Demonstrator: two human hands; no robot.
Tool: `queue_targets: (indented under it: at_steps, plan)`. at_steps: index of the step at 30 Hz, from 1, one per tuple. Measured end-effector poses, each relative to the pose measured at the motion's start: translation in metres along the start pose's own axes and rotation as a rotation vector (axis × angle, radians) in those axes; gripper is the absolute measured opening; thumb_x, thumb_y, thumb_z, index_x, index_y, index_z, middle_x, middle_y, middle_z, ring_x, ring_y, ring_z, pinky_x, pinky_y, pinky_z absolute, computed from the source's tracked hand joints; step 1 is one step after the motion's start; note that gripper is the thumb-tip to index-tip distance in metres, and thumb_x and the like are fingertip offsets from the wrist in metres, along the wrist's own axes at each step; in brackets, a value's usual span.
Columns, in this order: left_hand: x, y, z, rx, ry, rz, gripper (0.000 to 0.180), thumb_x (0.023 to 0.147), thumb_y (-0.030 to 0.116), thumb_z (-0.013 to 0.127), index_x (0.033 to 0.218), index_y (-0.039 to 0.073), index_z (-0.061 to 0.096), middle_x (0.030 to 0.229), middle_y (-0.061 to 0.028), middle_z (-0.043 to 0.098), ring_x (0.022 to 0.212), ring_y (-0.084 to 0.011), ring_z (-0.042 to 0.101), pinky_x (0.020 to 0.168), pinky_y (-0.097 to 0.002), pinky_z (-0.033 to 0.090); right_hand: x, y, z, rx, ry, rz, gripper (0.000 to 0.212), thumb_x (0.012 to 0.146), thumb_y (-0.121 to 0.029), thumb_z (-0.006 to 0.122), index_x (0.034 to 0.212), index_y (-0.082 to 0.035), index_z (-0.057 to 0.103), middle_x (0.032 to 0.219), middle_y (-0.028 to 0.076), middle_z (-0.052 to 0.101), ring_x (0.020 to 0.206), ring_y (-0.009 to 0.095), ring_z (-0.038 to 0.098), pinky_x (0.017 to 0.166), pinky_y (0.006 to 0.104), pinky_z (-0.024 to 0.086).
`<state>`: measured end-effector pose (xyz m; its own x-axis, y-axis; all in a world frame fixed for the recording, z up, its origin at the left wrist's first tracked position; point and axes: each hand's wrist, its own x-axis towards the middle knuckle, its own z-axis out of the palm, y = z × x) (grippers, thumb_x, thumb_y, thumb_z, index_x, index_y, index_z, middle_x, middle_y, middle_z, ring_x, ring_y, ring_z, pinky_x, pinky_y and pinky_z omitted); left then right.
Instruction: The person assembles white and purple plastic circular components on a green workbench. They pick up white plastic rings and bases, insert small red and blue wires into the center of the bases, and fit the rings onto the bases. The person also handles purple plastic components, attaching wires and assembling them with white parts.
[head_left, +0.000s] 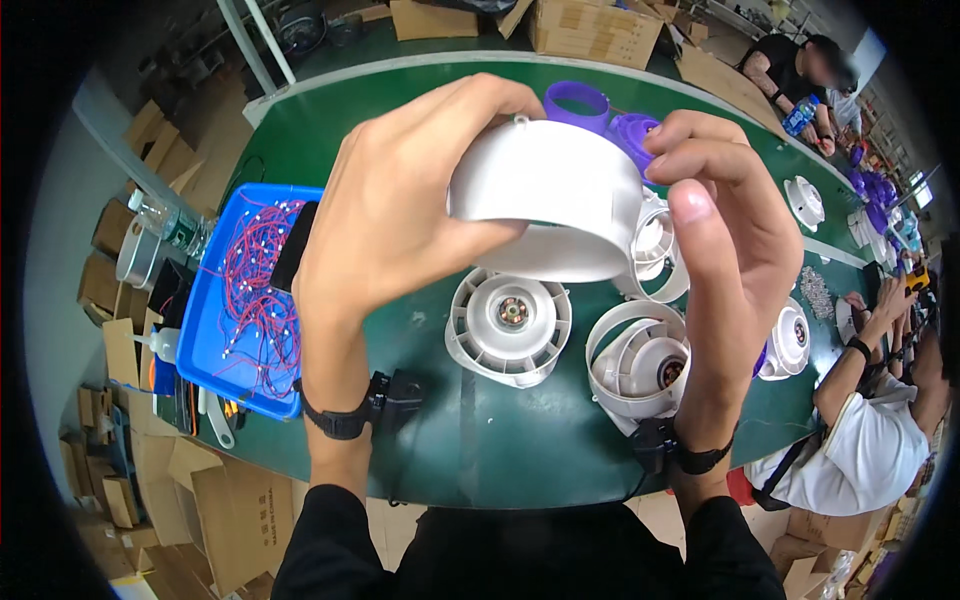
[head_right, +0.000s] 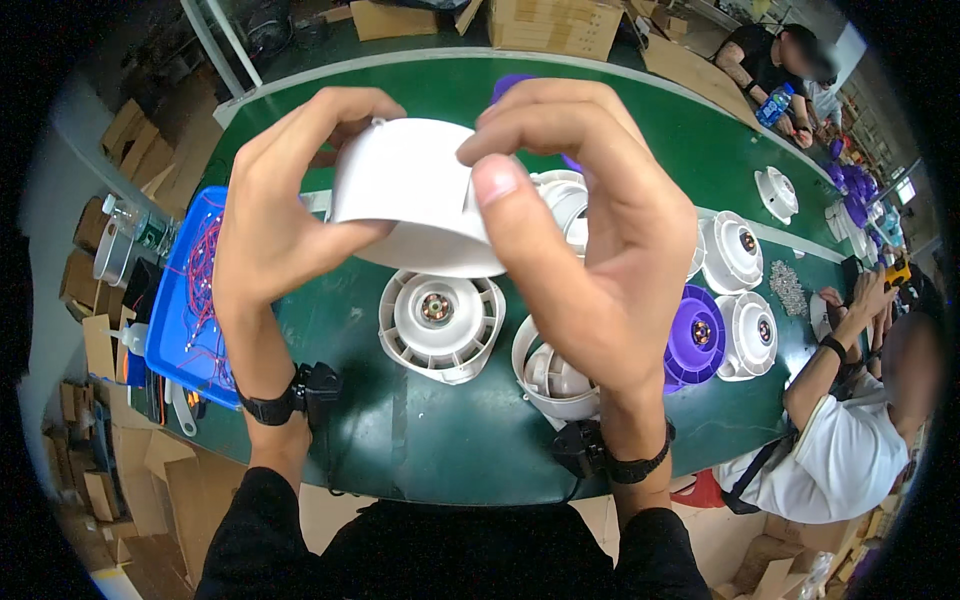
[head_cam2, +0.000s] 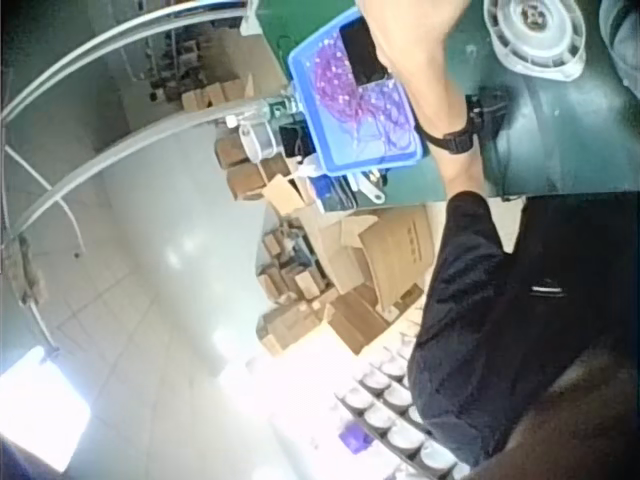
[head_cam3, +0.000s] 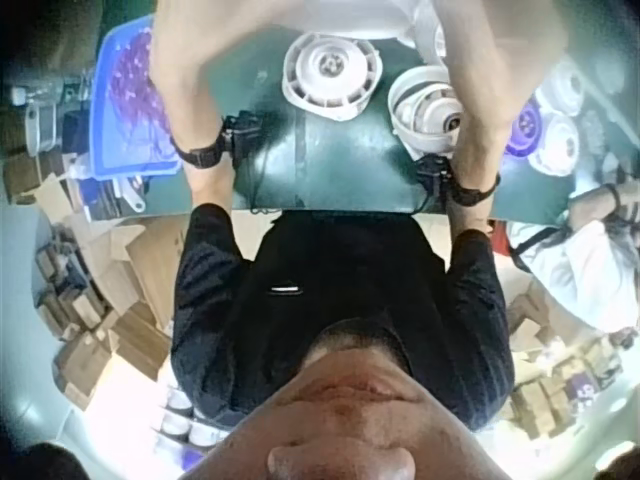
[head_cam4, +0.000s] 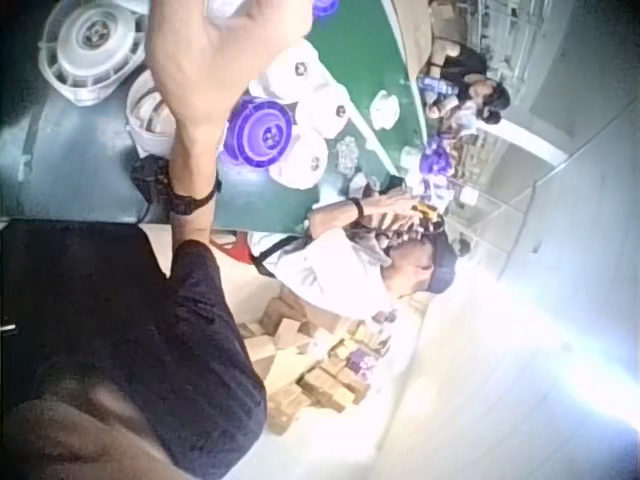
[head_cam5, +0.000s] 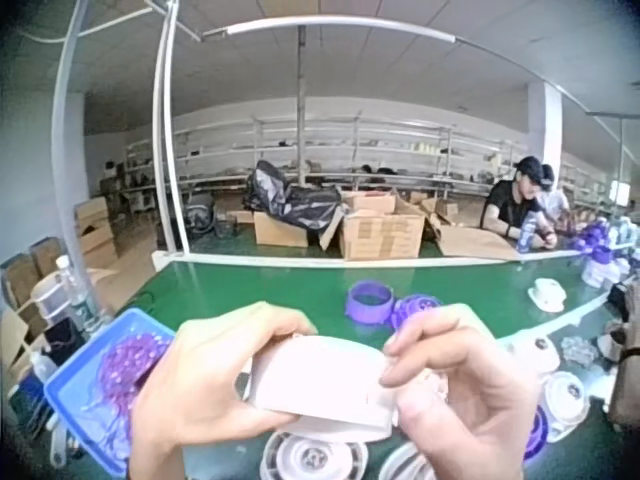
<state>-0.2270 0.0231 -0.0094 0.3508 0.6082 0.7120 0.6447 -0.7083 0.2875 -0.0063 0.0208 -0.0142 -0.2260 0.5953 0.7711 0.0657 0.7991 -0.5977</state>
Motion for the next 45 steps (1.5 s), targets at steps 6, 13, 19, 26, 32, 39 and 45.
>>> queue_targets:
  at_steps: [6,13,19,26,32,39,45]
  plan:
    - [0.003,0.018,0.005,-0.042,0.135,0.113,0.052,0.067,0.013,0.089,0.110,-0.001,0.063,0.100,-0.0109,0.068,0.087,-0.0180,0.069,0.079,-0.0292,0.057,0.002,-0.001,0.002,0.095,0.111,0.287,0.025,0.098,-0.017,0.061,0.086,0.004,0.064,0.080,0.002,0.063,0.076,0.008,0.057,0.069,0.0252,0.045]
    - [0.005,0.017,0.014,-0.267,-0.061,0.065,0.092,0.057,0.023,0.093,0.133,0.000,0.047,0.128,-0.0161,0.060,0.120,-0.0265,0.059,0.099,-0.0411,0.049,-0.006,0.001,-0.001,0.023,0.298,0.241,0.046,0.101,-0.019,0.060,0.060,0.002,0.056,0.054,-0.007,0.047,0.052,0.000,0.038,0.044,0.0245,0.025]
    - [0.001,0.031,0.031,-0.564,-0.013,-0.174,0.106,0.070,0.051,0.079,0.147,-0.001,0.029,0.143,-0.0253,0.043,0.132,-0.0397,0.046,0.110,-0.0476,0.037,-0.013,0.002,-0.001,-0.094,0.333,-0.023,0.049,0.104,-0.021,0.053,0.060,0.002,0.056,0.055,-0.002,0.052,0.049,0.003,0.040,0.047,0.0251,0.028]
    - [0.002,0.038,0.037,-0.613,0.053,-0.243,0.054,0.097,0.041,0.053,0.128,-0.003,0.049,0.119,-0.0202,0.058,0.110,-0.0271,0.057,0.096,-0.0366,0.044,-0.009,-0.008,0.000,-0.140,0.372,0.150,0.049,0.104,-0.021,0.054,0.060,0.002,0.057,0.056,-0.002,0.051,0.050,0.003,0.039,0.046,0.0255,0.024]
    - [0.002,0.039,0.037,-0.646,0.063,-0.263,0.041,0.104,0.033,0.043,0.119,-0.004,0.054,0.108,-0.0178,0.060,0.098,-0.0239,0.058,0.088,-0.0331,0.045,-0.008,-0.007,-0.001,-0.157,0.376,0.147,0.048,0.103,-0.021,0.055,0.061,0.002,0.058,0.056,-0.003,0.051,0.050,0.002,0.038,0.046,0.0255,0.023]
    - [0.002,0.045,0.035,-0.564,0.022,-0.284,0.043,0.100,0.038,0.050,0.112,-0.002,0.055,0.112,-0.0156,0.061,0.110,-0.0231,0.057,0.097,-0.0344,0.043,-0.007,-0.003,0.001,-0.112,0.400,0.097,0.045,0.099,-0.014,0.061,0.059,0.002,0.052,0.051,-0.005,0.038,0.050,0.002,0.031,0.044,0.0271,0.021]
    - [0.000,0.036,0.036,-0.677,0.115,-0.246,0.041,0.101,0.040,0.053,0.087,0.002,0.051,0.101,-0.0151,0.061,0.103,-0.0257,0.058,0.093,-0.0371,0.044,-0.014,0.004,-0.019,-0.150,0.140,-0.015,0.042,0.104,-0.015,0.044,0.068,0.004,0.056,0.062,0.009,0.054,0.057,0.015,0.050,0.055,0.0305,0.039]
